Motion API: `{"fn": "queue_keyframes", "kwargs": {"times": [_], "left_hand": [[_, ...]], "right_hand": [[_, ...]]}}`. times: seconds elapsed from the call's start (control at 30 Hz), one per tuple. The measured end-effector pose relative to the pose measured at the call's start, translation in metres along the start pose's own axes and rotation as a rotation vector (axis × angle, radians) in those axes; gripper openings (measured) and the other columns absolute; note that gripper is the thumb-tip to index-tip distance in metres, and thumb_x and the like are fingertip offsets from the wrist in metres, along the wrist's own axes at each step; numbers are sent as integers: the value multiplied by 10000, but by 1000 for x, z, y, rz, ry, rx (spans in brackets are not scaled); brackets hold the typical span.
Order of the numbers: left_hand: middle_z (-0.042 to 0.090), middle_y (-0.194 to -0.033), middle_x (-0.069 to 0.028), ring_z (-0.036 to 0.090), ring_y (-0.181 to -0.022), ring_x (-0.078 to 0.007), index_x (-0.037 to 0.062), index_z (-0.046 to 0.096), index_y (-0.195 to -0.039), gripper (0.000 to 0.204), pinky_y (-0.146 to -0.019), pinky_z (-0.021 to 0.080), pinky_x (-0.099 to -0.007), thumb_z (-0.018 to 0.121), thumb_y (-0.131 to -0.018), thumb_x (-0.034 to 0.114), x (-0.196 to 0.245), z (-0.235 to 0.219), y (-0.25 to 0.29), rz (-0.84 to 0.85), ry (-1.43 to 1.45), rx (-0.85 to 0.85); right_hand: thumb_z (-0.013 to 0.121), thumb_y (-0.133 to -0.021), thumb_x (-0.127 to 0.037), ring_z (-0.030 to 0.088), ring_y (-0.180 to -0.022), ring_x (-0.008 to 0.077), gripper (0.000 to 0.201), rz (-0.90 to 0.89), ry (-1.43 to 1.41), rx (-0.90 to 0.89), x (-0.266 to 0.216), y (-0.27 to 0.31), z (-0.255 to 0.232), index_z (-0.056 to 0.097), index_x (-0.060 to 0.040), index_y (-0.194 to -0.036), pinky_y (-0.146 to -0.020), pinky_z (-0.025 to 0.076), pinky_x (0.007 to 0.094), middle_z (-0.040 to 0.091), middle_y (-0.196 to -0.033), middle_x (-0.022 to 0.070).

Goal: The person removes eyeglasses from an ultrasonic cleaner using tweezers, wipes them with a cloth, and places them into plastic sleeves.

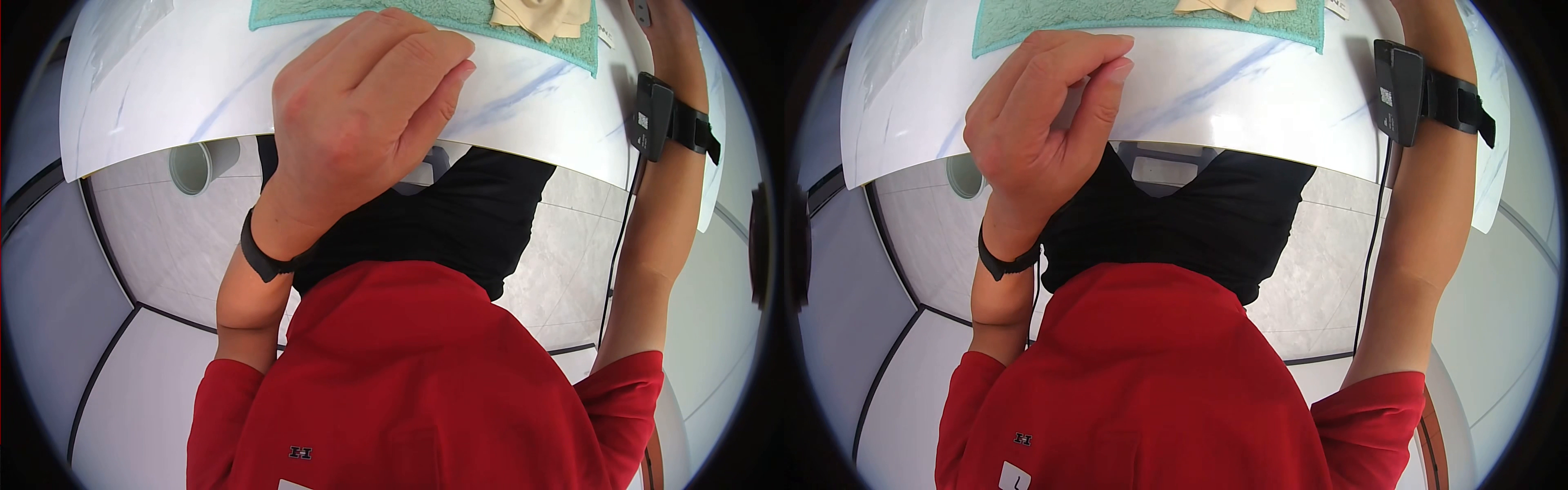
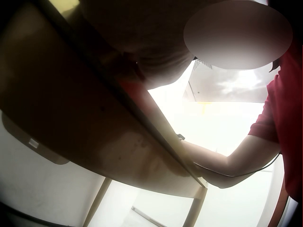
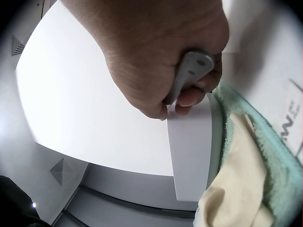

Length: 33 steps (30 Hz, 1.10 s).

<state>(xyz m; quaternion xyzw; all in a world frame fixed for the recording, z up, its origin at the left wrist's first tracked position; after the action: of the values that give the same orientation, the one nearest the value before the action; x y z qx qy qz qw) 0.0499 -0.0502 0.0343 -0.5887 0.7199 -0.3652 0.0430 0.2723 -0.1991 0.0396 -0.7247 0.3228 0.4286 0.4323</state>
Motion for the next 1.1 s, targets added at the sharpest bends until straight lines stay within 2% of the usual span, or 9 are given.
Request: {"fn": "queue_keyframes", "kwargs": {"times": [0.17, 0.23, 0.53, 0.63, 0.7, 0.73, 0.83, 0.9, 1.1], "left_hand": [[732, -834, -90, 698, -707, -196, 19, 721, -949, 140, -624, 541, -251, 779, -827, -19, -7, 5, 6, -5, -7, -3], [731, -834, -88, 700, -709, -197, 20, 722, -952, 141, -624, 541, -252, 780, -828, -16, -21, 9, 19, 195, 177, 176], [724, -833, -97, 698, -712, -215, 20, 712, -936, 142, -629, 541, -267, 764, -817, -38, -17, 8, 22, 163, 182, 155], [720, -831, -100, 696, -711, -231, 19, 706, -929, 149, -627, 541, -281, 754, -807, -52, -17, 5, 22, 136, 189, 145], [688, -810, -78, 663, -690, -236, 35, 703, -923, 155, -596, 514, -308, 760, -788, -18, -16, 6, 23, 129, 195, 167], [655, -789, -57, 629, -670, -242, 51, 700, -916, 164, -566, 487, -334, 765, -770, 16, -17, 7, 23, 113, 202, 186], [656, -808, -73, 630, -677, -260, 40, 707, -937, 176, -572, 485, -350, 759, -773, 4, -16, 4, 23, 76, 219, 165], [658, -829, -87, 629, -682, -270, 29, 710, -952, 185, -579, 486, -356, 756, -776, -2, -13, -2, 22, 94, 232, 159], [665, -836, -88, 637, -690, -267, 16, 707, -962, 188, -587, 491, -356, 753, -782, -14, -11, -4, 20, 7, 248, 79]], "right_hand": [[661, -1000, -313, 483, -602, 16, 366, -22, 1, -20, 0, 2, 1, 629, -43, -1245, -525, 384, 150, 595, -791, -50], [662, -1001, -322, 484, -600, 16, 370, -5, 21, 5, 1, 3, 0, 632, -43, -1243, -525, 387, 151, 596, -786, -50], [641, -1012, -350, 472, -608, 20, 387, 25, 49, 42, -3, 11, 2, 635, -43, -1248, -531, 387, 156, 582, -780, -49], [627, -1020, -337, 464, -608, 23, 366, -49, -18, -4, -1, 8, 2, 631, -43, -1239, -529, 378, 159, 563, -773, -49], [616, -1026, -319, 461, -609, 25, 348, 48, -51, 4, -6, 7, 3, 613, -40, -1234, -526, 366, 165, 547, -771, -50], [606, -1029, -310, 460, -601, 30, 358, 180, -11, 85, -6, 3, 2, 588, -31, -1253, -517, 358, 172, 541, -770, -42], [617, -1026, -308, 468, -579, 37, 406, 147, -99, -9, 10, -6, -11, 563, -8, -1294, -494, 358, 184, 544, -759, -21], [623, -1025, -281, 486, -574, 41, 386, 185, -99, 30, 11, -9, -11, 564, -15, -1298, -496, 372, 188, 570, -758, -10], [599, -1036, -239, 484, -574, 47, 357, 223, -164, -30, 11, -7, -9, 563, -19, -1315, -505, 372, 197, 576, -737, -16]]}}
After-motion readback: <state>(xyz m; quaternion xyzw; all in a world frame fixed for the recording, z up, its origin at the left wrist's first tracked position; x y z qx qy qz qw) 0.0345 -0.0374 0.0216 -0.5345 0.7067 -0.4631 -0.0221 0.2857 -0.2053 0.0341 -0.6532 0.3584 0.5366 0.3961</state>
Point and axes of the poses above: each hand's wrist, its own y-axis away from the middle knuckle, its own z-axis out of the palm, x = y × z, the point moved 5 cm from there along -y, towards the middle knuckle
